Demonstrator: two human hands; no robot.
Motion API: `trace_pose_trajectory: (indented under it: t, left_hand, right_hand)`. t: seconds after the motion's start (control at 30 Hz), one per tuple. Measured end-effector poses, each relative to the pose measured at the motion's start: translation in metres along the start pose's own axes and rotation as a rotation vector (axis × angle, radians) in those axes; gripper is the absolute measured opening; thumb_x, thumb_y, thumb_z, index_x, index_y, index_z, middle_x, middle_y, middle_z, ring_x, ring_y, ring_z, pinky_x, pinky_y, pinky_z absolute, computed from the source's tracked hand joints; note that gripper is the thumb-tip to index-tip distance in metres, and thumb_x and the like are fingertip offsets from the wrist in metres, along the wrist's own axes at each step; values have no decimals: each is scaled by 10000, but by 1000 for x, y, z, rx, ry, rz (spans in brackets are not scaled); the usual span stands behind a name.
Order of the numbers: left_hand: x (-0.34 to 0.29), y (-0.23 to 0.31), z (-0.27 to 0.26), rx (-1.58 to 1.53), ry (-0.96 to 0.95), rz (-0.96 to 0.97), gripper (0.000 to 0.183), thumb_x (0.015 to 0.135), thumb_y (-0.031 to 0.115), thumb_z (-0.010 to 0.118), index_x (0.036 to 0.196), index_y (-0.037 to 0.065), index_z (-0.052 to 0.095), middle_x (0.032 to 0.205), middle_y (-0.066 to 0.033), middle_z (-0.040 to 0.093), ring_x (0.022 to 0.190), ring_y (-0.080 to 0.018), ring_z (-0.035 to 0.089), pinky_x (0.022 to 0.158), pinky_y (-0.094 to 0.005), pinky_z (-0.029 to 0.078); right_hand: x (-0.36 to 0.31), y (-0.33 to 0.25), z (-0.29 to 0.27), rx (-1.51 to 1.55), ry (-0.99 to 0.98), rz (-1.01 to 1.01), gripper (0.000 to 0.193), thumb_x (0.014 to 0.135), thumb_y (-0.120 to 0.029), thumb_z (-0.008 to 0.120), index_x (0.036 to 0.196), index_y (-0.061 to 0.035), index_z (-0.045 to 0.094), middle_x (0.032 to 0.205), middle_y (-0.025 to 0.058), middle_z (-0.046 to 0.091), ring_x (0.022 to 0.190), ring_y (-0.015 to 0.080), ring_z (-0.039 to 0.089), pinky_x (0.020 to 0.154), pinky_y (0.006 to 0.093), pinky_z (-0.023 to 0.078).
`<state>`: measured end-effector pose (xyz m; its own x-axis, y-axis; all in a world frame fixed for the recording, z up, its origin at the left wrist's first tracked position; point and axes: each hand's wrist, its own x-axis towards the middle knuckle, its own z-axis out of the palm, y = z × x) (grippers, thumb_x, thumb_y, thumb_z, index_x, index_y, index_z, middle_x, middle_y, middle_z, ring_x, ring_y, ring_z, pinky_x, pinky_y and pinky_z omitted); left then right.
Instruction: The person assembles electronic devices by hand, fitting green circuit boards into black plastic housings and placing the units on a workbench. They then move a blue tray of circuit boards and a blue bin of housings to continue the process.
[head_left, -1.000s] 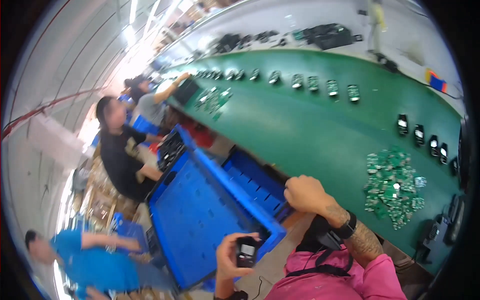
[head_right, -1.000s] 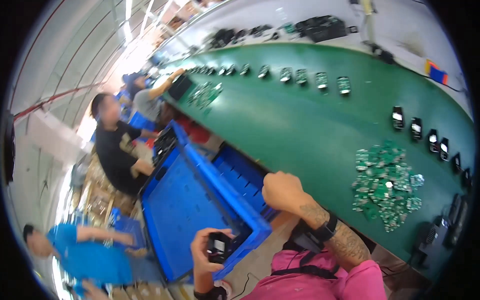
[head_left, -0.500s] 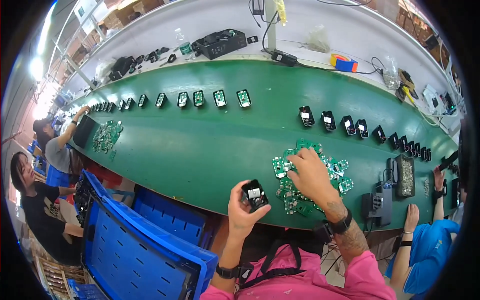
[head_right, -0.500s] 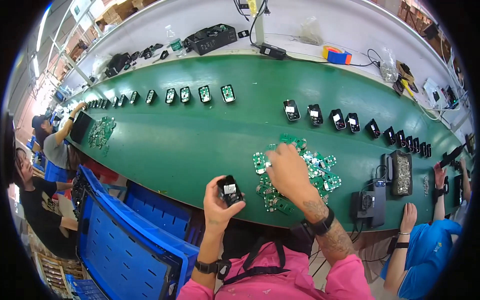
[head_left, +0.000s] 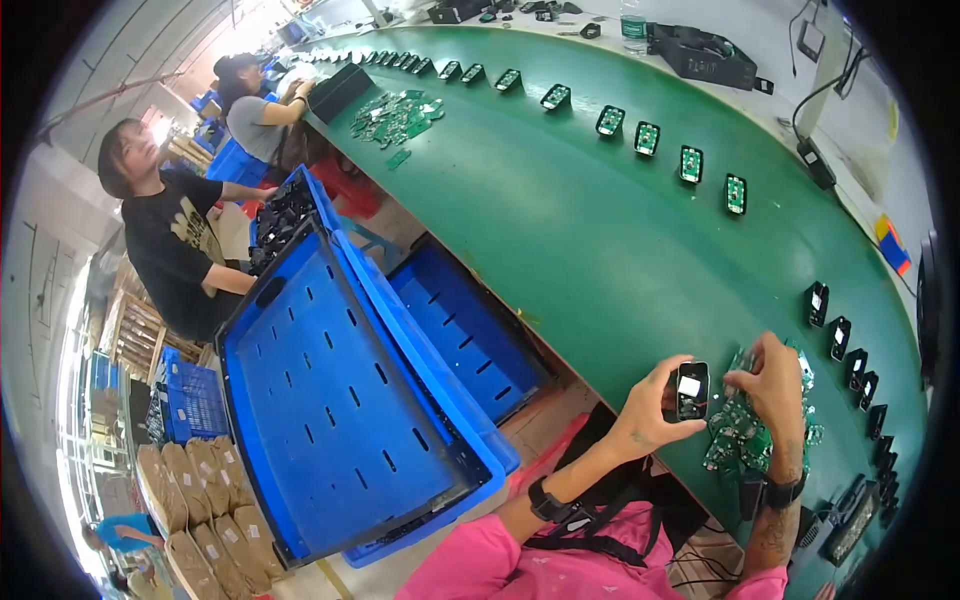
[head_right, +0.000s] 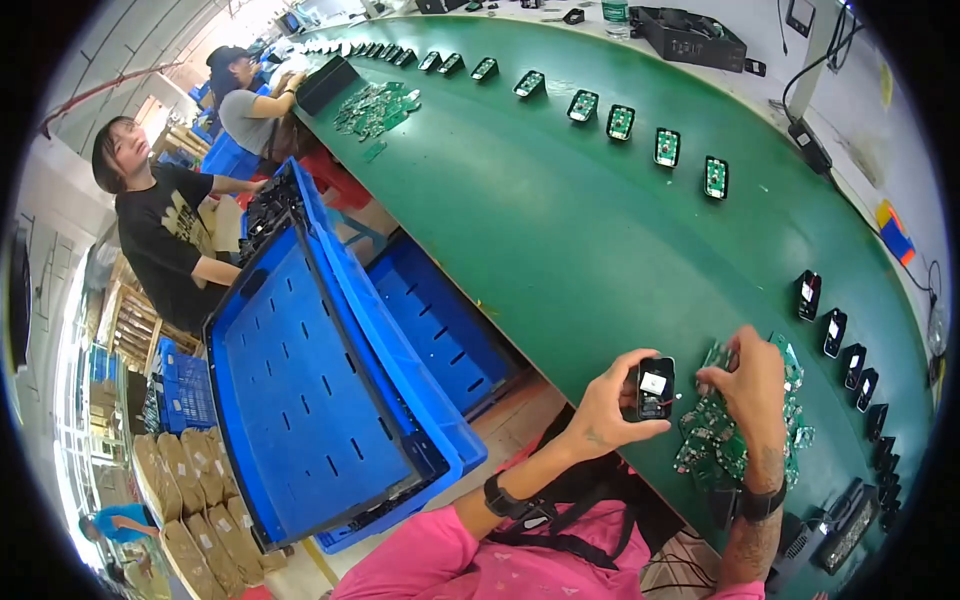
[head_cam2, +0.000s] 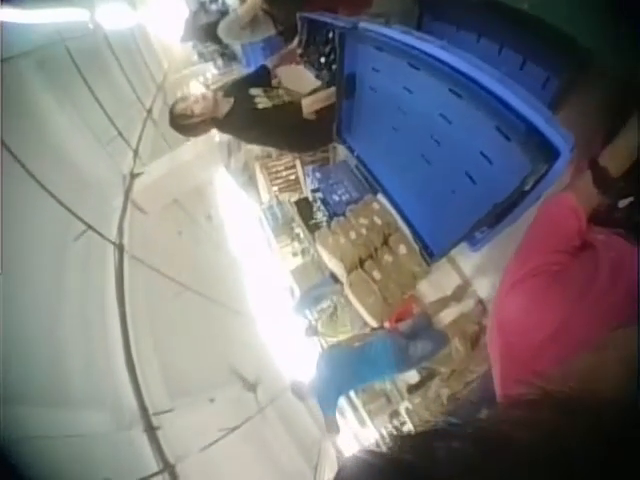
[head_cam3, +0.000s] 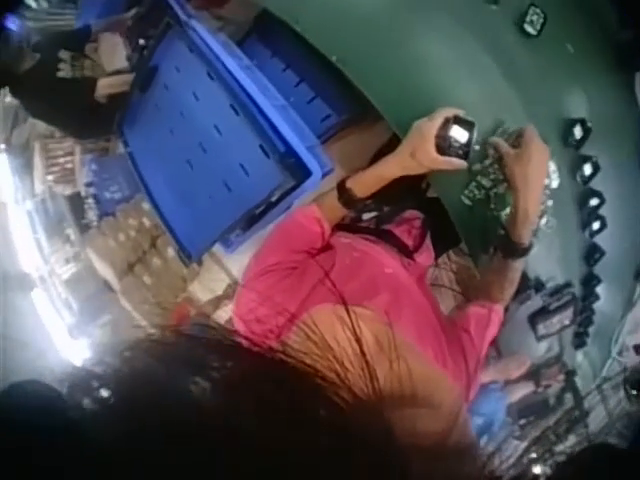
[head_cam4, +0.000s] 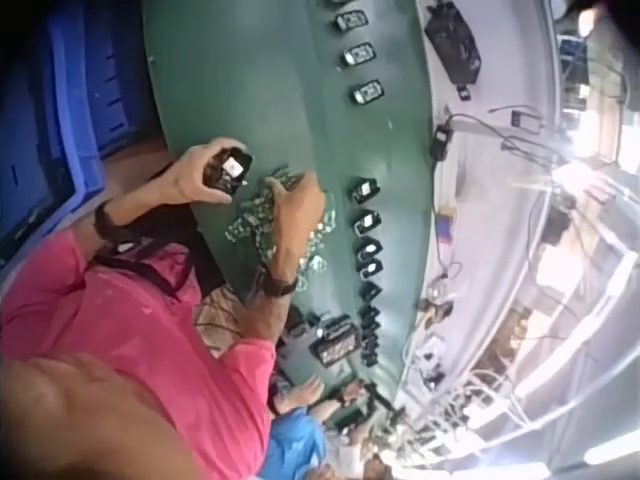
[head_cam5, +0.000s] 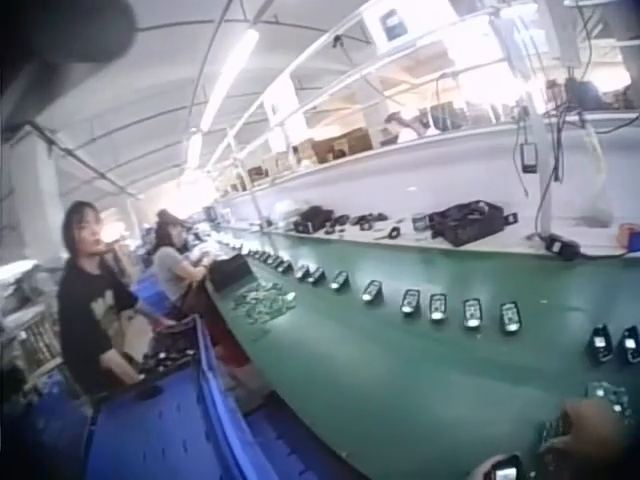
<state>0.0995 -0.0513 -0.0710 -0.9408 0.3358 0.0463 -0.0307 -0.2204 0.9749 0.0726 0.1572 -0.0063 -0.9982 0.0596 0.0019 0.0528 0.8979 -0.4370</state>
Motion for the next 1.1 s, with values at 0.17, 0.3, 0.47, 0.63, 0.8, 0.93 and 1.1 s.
trace_pose_trajectory:
  t: [0.17, 0.3, 0.47, 0.63, 0.8, 0.93, 1.1]
  left_hand:
    - [1, -6, -4, 85, 15, 25, 800, 699, 83, 846, 1366, 19, 409, 1217, -108, 541, 991, -175, 634, 846, -314, 543]
    - [3, -1, -1, 58, 58, -34, 756, 694, 73, 847, 1327, 6, 439, 1176, -104, 565, 985, -170, 636, 846, -317, 545]
    - [2, 23, 13, 324, 24, 115, 776, 660, 198, 870, 1321, -9, 519, 1058, -117, 615, 886, -186, 643, 756, -326, 542]
    - [8, 50, 33, 552, -41, 219, 808, 637, 249, 873, 1322, -14, 535, 1015, -111, 635, 869, -191, 636, 762, -313, 517]
    - [12, 57, 36, 599, -34, 191, 785, 626, 264, 875, 1294, -3, 563, 951, -110, 636, 831, -199, 630, 740, -305, 504]
    - [13, 59, 37, 647, -23, 94, 777, 625, 263, 879, 1285, -1, 567, 971, -124, 647, 853, -214, 643, 745, -313, 511]
    - [12, 53, 40, 647, -36, 182, 790, 632, 253, 888, 1301, 3, 550, 978, -121, 645, 869, -205, 646, 744, -316, 520]
  right_hand:
    - [0, 3, 7, 393, 7, 186, 220, 743, -50, 760, 751, 34, 557, 585, 80, 593, 480, 142, 583, 440, 278, 444]
    - [-15, 10, -5, 831, 10, 299, 224, 937, -190, 627, 797, -24, 571, 611, 45, 606, 470, 117, 563, 436, 211, 433]
    - [-57, 11, -2, 1401, -246, 451, 354, 1019, -332, 479, 788, -71, 540, 582, 52, 536, 400, 94, 398, 397, 241, 317]
    - [-88, 12, 17, 2127, -541, 455, 349, 1057, -285, 337, 835, -74, 505, 576, 33, 481, 423, 83, 359, 433, 239, 309]
    - [-96, 5, 23, 2184, -586, 491, 375, 1063, -289, 307, 817, -76, 492, 534, 28, 456, 405, 81, 343, 430, 230, 298]
    - [-99, 11, 27, 2260, -650, 376, 357, 1056, -290, 318, 831, -73, 490, 563, 36, 455, 444, 110, 370, 450, 249, 313]
    - [-102, 1, 24, 1952, -401, 443, 363, 1049, -317, 374, 818, -68, 501, 564, 14, 462, 438, 82, 373, 433, 233, 295]
